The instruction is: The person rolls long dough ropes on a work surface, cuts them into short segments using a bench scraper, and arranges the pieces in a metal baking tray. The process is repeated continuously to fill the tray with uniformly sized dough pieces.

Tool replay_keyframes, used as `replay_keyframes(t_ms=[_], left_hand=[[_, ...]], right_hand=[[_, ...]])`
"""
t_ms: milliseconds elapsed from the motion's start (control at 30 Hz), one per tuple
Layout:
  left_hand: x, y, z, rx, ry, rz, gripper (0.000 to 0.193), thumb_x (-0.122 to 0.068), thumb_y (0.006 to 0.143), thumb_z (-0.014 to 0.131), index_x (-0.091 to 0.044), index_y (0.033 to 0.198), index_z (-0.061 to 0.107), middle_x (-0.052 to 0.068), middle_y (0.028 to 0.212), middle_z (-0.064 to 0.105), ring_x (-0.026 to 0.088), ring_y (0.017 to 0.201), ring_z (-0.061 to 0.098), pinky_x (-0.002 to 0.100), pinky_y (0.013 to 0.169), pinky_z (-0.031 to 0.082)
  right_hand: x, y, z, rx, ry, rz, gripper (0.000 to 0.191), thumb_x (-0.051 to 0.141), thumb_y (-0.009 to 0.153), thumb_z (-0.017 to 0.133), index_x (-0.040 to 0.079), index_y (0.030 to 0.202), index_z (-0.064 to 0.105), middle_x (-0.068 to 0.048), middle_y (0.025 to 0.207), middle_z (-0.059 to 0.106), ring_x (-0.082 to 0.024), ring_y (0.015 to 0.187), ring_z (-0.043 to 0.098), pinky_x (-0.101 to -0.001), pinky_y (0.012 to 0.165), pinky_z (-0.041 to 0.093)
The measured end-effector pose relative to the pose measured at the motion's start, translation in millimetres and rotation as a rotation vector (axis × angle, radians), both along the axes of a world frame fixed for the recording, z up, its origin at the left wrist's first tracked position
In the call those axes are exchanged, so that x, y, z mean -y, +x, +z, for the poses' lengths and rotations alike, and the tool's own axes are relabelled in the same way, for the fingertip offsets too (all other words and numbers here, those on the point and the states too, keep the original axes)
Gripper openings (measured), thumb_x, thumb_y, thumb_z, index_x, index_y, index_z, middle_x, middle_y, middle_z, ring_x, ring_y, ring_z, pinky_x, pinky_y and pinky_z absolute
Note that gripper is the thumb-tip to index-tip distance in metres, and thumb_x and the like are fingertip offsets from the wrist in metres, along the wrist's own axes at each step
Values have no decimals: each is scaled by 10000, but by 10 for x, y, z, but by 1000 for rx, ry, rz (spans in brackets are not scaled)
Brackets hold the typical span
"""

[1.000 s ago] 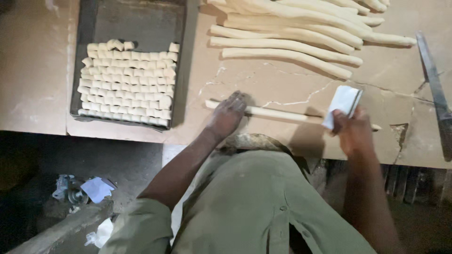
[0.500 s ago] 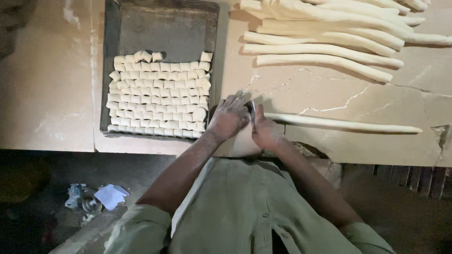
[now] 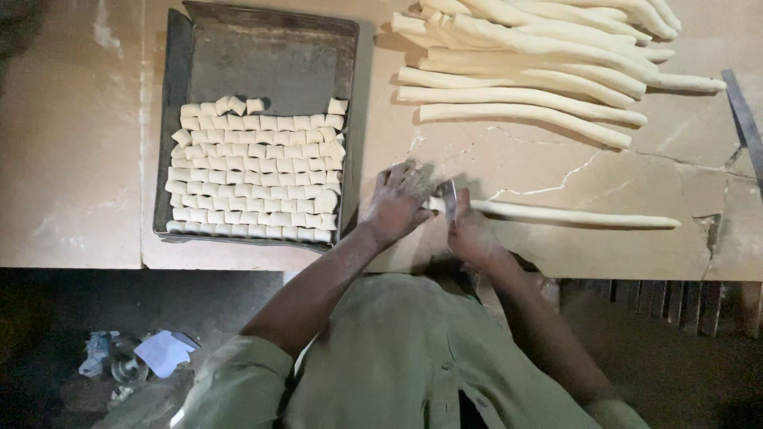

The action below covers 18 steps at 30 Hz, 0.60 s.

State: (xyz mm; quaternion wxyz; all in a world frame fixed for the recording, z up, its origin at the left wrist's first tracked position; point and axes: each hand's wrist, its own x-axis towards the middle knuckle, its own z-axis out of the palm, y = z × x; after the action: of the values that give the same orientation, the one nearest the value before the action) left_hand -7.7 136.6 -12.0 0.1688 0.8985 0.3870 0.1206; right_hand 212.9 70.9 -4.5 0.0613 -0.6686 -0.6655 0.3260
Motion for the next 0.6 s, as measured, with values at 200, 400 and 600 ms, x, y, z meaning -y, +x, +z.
replay_keyframes(t_ms=[200, 400, 600], left_hand=[[53, 267, -57, 8, 60, 27, 557, -397, 840, 735, -184, 1350, 666, 88, 1553, 477, 376, 1429, 393, 594, 1147, 307], [70, 547, -27, -35, -62, -28, 576, -442, 834, 724, -193, 1349, 659, 109, 1551, 458, 416, 1433, 350, 635, 1152, 267], [88, 823, 22, -192, -148, -65, 528, -483, 926, 663, -225, 1384, 614, 118, 1596, 412, 421, 1504, 251, 662, 1197, 189]], right_hand=[[88, 215, -37, 99, 129, 84, 757, 58, 840, 548, -16, 1505, 194, -457, 1112, 564, -532, 794, 664, -617, 716, 523], [128, 479, 57, -14, -41, -170, 573, 143, 922, 553, 21, 1389, 245, -352, 876, 684, -529, 834, 671, -624, 731, 510], [184, 732, 69, -45, -16, -124, 714, 116, 880, 604, -30, 1439, 185, -363, 911, 672, -526, 848, 673, -609, 758, 519]])
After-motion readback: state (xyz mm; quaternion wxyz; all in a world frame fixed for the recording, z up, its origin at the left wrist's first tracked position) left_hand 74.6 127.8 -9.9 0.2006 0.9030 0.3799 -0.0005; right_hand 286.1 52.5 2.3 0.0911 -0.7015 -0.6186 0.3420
